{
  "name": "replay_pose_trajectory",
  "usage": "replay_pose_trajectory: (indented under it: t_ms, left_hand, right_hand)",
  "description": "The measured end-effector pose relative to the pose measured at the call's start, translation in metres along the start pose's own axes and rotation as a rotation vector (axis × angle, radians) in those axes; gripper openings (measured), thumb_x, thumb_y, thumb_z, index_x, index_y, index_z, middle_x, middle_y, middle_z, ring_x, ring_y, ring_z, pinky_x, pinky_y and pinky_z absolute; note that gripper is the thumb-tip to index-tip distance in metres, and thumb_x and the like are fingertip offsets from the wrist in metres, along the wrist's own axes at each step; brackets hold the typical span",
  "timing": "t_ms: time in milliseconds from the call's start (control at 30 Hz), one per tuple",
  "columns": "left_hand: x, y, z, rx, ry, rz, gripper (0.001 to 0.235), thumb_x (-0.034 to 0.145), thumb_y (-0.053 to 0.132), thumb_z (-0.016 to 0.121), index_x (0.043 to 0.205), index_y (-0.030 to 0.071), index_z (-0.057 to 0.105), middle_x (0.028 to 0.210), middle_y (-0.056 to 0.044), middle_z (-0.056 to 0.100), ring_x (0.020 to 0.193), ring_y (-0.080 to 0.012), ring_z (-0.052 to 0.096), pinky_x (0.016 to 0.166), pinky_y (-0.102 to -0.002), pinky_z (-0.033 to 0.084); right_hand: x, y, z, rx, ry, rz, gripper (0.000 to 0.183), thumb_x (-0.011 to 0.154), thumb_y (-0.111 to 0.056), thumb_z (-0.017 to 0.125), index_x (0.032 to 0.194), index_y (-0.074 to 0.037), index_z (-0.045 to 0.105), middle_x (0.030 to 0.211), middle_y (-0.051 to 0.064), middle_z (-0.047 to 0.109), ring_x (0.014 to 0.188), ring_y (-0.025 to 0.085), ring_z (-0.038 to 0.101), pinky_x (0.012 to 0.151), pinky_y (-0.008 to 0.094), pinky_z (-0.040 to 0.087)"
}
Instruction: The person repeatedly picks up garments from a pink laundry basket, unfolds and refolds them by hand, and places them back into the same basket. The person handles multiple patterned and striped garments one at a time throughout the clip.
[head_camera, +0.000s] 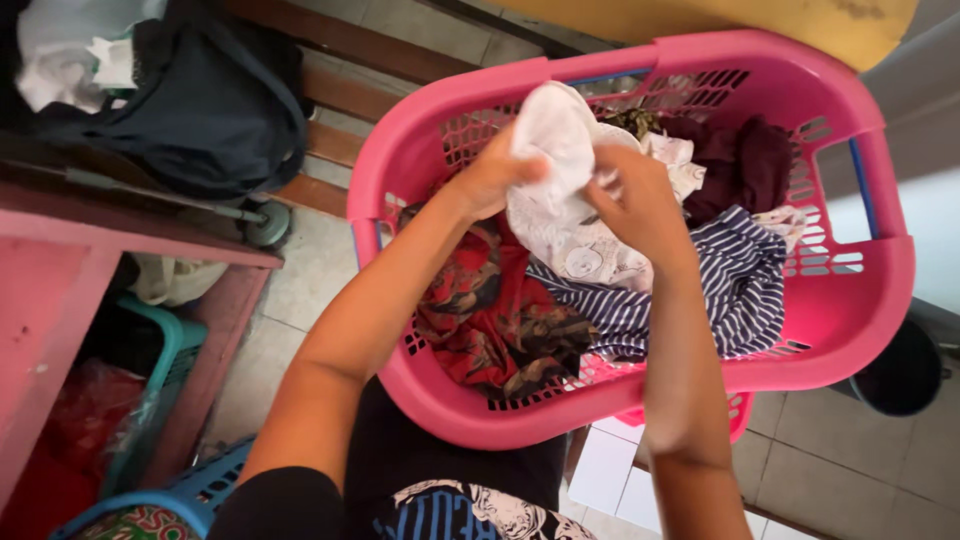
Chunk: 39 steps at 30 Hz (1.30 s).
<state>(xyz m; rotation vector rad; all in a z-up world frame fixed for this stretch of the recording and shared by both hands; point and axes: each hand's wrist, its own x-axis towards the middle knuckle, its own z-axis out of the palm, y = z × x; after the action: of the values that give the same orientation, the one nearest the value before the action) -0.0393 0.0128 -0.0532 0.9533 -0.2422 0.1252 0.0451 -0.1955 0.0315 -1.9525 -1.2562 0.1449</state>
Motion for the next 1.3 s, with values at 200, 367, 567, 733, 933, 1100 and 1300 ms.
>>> replay_pose_trajectory:
  t_ms: [200, 367, 567, 733, 933, 1100, 1300]
  left_hand:
    - [0.012, -0.011, -0.024, 0.971, 0.417, 0.068, 0.053, 0.084, 0.018, 0.079, 0.133, 0.002, 0.064, 0.119, -0.008, 0.075, 0.115, -0.0219, 0.071, 0.101, -0.038, 0.056]
    - [0.017, -0.005, -0.032, -0.071, 0.237, -0.06, 0.055, 0.087, 0.002, 0.075, 0.139, -0.005, 0.059, 0.13, -0.013, 0.069, 0.119, -0.0248, 0.066, 0.109, -0.042, 0.051]
    - [0.001, 0.021, -0.014, -0.203, 0.081, -0.011, 0.07, 0.096, 0.012, 0.074, 0.156, 0.006, 0.038, 0.15, -0.01, 0.055, 0.134, -0.0186, 0.059, 0.115, -0.036, 0.048]
    - [0.001, 0.021, 0.005, 0.032, 0.075, -0.094, 0.07, 0.094, 0.025, 0.082, 0.149, -0.002, 0.048, 0.14, -0.013, 0.063, 0.126, -0.022, 0.062, 0.11, -0.038, 0.052]
    - [0.005, 0.0, 0.02, 0.782, 0.163, 0.33, 0.095, 0.078, 0.05, 0.09, 0.14, -0.004, 0.043, 0.127, -0.016, 0.062, 0.119, -0.0241, 0.061, 0.102, -0.036, 0.049]
    - [0.005, -0.032, 0.046, 1.205, 0.139, -0.298, 0.055, 0.094, 0.048, 0.08, 0.112, -0.001, 0.065, 0.101, -0.019, 0.071, 0.095, -0.0273, 0.069, 0.086, -0.04, 0.055]
    - [0.003, -0.005, 0.032, 0.07, 0.41, 0.137, 0.04, 0.101, 0.032, 0.069, 0.119, -0.003, 0.064, 0.11, -0.01, 0.072, 0.097, -0.0177, 0.069, 0.086, -0.033, 0.056]
  right_hand:
    - [-0.005, 0.023, -0.019, 0.821, 0.317, 0.124, 0.016, 0.112, -0.012, 0.068, 0.109, 0.002, 0.062, 0.102, 0.01, 0.075, 0.089, 0.015, 0.069, 0.085, 0.028, 0.055]
    - [0.002, 0.046, -0.008, 0.188, 0.231, 0.442, 0.024, 0.104, -0.021, 0.072, 0.115, -0.003, 0.059, 0.098, 0.01, 0.072, 0.086, 0.02, 0.07, 0.077, 0.034, 0.051]
    - [-0.003, 0.029, 0.0, 0.337, 0.338, 0.009, 0.035, 0.103, -0.019, 0.07, 0.132, -0.005, 0.057, 0.124, 0.013, 0.069, 0.1, 0.026, 0.068, 0.086, 0.036, 0.054]
    - [-0.009, 0.027, 0.018, 0.108, -0.049, 0.271, 0.049, 0.086, -0.021, 0.074, 0.129, -0.002, 0.062, 0.093, 0.015, 0.071, 0.077, 0.028, 0.07, 0.068, 0.042, 0.057]
    - [-0.025, 0.022, -0.031, 1.116, 0.485, 0.024, 0.031, 0.101, -0.016, 0.075, 0.125, -0.004, 0.06, 0.122, 0.012, 0.069, 0.109, 0.023, 0.07, 0.099, 0.038, 0.06]
    - [-0.026, -0.004, -0.021, 0.784, 0.181, -0.032, 0.047, 0.089, -0.019, 0.081, 0.126, -0.004, 0.055, 0.127, 0.005, 0.062, 0.122, 0.02, 0.06, 0.112, 0.036, 0.048]
    - [-0.008, 0.011, -0.007, -0.28, 0.115, -0.008, 0.076, 0.065, -0.018, 0.094, 0.127, -0.001, 0.056, 0.119, 0.015, 0.059, 0.109, 0.034, 0.058, 0.089, 0.045, 0.048]
